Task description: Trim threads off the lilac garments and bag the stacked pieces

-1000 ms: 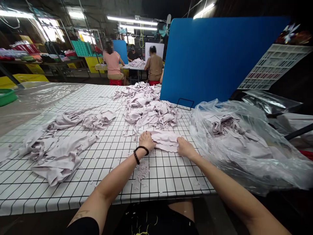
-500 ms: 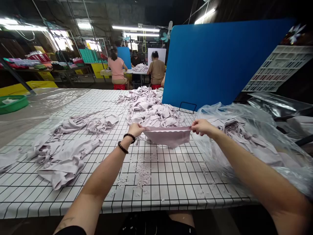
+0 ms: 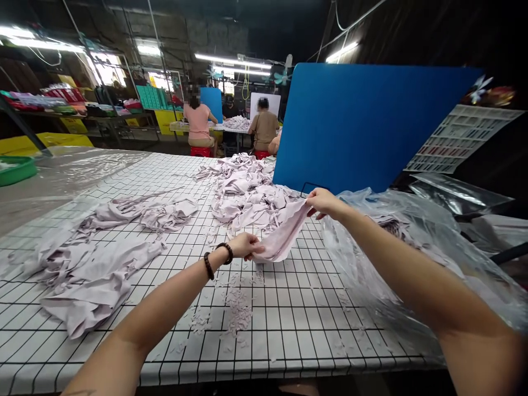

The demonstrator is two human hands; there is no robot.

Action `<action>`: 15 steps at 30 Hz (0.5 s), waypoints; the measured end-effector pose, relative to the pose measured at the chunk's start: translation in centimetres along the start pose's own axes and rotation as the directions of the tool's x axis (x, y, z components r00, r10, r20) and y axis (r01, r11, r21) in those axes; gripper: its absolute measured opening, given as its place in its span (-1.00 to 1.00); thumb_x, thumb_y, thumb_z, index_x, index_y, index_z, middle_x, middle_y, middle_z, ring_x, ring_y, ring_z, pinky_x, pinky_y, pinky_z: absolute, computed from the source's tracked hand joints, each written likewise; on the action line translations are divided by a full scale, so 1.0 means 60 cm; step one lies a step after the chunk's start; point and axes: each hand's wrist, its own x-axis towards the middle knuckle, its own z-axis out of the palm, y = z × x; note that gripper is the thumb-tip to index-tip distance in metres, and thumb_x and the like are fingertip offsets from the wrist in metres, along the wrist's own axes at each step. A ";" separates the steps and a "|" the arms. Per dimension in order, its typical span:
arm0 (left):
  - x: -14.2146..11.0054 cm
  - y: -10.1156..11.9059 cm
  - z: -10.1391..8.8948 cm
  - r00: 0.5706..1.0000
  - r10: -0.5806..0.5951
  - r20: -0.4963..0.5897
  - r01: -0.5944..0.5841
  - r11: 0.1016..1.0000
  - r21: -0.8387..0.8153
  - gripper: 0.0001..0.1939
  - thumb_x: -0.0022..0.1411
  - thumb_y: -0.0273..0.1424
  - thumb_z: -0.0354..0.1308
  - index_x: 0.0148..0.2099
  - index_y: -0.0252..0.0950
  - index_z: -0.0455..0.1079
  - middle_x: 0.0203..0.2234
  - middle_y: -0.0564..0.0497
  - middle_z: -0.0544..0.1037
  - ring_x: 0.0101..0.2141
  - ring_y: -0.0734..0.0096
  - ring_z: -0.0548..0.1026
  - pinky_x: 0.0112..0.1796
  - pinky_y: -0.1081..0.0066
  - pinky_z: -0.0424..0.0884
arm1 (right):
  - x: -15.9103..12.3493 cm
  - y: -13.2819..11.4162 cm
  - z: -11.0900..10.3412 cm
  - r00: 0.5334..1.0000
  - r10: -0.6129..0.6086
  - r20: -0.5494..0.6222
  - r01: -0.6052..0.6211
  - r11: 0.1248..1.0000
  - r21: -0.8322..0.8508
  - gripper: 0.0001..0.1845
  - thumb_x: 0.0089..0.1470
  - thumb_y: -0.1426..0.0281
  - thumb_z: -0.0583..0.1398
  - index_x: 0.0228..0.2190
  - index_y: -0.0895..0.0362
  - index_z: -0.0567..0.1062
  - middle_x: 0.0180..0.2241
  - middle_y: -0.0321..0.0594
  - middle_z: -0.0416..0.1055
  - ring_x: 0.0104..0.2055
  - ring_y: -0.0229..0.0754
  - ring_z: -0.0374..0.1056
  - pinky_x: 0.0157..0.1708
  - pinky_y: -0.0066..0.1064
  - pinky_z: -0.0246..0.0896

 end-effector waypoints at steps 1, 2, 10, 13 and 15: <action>-0.002 0.003 -0.004 0.998 -0.024 -0.064 0.025 1.000 0.006 -0.66 0.00 -0.15 0.26 -0.37 -0.34 0.36 -0.70 0.10 0.39 -0.65 0.48 0.43 -0.62 0.53 0.31 | 0.006 0.004 0.004 1.000 -0.001 -0.026 0.000 1.000 -0.013 -0.86 -0.03 0.44 0.24 -0.43 0.20 0.34 -0.57 -0.21 0.39 -0.59 -0.24 0.39 -0.68 -0.52 0.22; -0.004 0.007 -0.013 0.989 -0.047 -0.144 0.049 0.999 0.009 -0.69 0.04 -0.17 0.24 -0.41 -0.34 0.34 -0.70 0.08 0.40 -0.64 0.45 0.45 -0.62 0.53 0.33 | 0.011 0.010 0.006 0.998 -0.006 -0.061 0.004 0.999 -0.033 -0.86 -0.02 0.44 0.23 -0.42 0.20 0.33 -0.59 -0.22 0.37 -0.60 -0.23 0.38 -0.69 -0.51 0.23; -0.017 0.068 -0.150 0.785 -0.045 -0.618 0.089 0.995 0.040 -0.87 0.09 -0.35 0.12 -0.35 -0.30 0.26 -0.47 -0.05 0.51 -0.52 0.36 0.54 -0.59 0.52 0.40 | 0.026 0.050 0.024 0.985 -0.023 0.169 0.097 0.890 -0.445 -0.77 -0.29 0.59 0.24 -0.50 0.15 0.32 -0.58 -0.30 0.34 -0.57 -0.27 0.32 -0.65 -0.52 0.22; -0.016 0.097 -0.180 0.747 -0.017 -0.665 0.085 0.994 0.069 -0.85 0.07 -0.32 0.14 -0.38 -0.30 0.28 -0.51 -0.05 0.50 -0.53 0.34 0.53 -0.60 0.51 0.40 | 0.032 0.047 0.035 0.985 0.032 0.172 0.065 0.844 -0.532 -0.80 -0.32 0.56 0.23 -0.53 0.15 0.34 -0.56 -0.24 0.34 -0.53 -0.20 0.32 -0.65 -0.46 0.22; -0.018 0.116 -0.191 0.728 0.017 -0.685 0.082 0.990 0.112 -0.83 0.06 -0.30 0.15 -0.40 -0.31 0.31 -0.53 -0.06 0.49 -0.54 0.32 0.53 -0.60 0.49 0.40 | 0.037 0.040 0.036 0.985 0.105 0.138 -0.019 0.856 -0.517 -0.83 -0.28 0.51 0.24 -0.51 0.16 0.37 -0.55 -0.20 0.34 -0.50 -0.15 0.33 -0.64 -0.41 0.24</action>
